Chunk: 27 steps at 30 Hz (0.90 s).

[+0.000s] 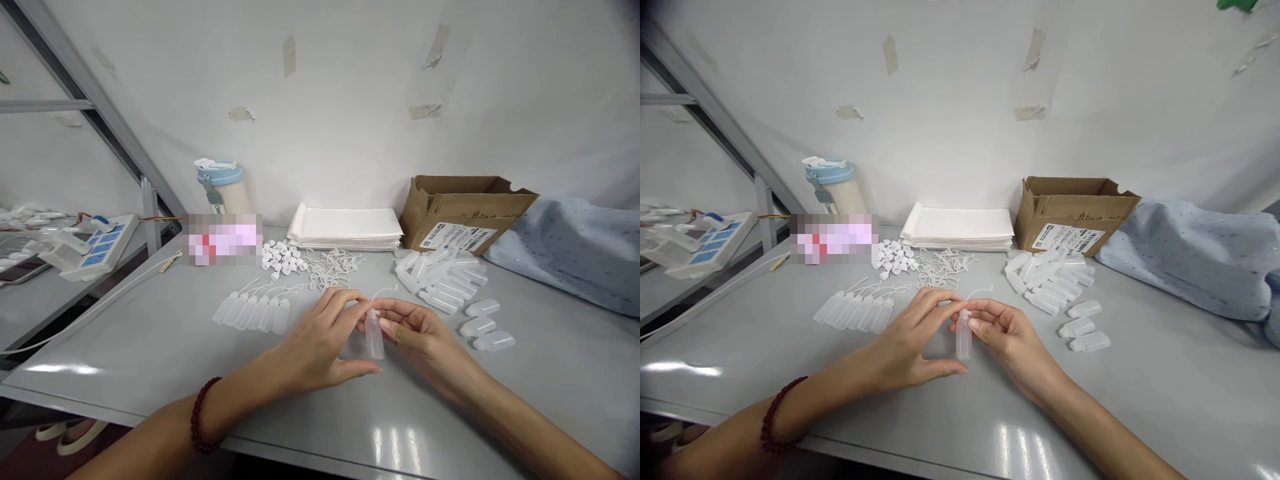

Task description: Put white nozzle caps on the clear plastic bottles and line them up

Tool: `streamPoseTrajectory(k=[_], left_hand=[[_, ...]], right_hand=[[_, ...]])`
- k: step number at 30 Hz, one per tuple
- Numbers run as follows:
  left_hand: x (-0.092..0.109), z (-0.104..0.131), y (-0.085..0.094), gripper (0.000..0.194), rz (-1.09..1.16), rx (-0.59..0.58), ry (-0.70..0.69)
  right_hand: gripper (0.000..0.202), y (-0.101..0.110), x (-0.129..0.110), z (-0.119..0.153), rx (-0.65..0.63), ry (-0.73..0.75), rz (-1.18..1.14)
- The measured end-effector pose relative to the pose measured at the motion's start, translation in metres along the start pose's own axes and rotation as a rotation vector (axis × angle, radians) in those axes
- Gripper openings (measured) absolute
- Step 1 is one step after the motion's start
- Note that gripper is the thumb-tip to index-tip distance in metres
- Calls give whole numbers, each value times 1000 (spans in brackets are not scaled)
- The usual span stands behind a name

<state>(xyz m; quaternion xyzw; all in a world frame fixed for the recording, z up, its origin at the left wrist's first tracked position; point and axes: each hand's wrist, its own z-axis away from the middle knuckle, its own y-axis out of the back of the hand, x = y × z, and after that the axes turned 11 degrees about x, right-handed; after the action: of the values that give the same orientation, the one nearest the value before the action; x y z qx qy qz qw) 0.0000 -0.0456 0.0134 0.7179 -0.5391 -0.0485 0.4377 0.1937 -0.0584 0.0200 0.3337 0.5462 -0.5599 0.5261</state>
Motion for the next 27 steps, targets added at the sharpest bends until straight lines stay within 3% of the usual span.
streamPoseTrajectory(k=[5, 11, 17, 27], left_hand=[[0, 2, -3, 57, 4, 76, -13], [-2, 3, -6, 50, -36, 154, -34], [-4, 4, -7, 38, -59, 218, -105], [-3, 4, -6, 46, -79, 133, -70]], right_hand=[[32, 2, 0, 0, 30, 22, 83], [41, -1, -2, 1, -22, 43, 169], [46, -3, -4, 2, 38, 57, 190], [49, -5, 0, 5, 129, 71, 294]])
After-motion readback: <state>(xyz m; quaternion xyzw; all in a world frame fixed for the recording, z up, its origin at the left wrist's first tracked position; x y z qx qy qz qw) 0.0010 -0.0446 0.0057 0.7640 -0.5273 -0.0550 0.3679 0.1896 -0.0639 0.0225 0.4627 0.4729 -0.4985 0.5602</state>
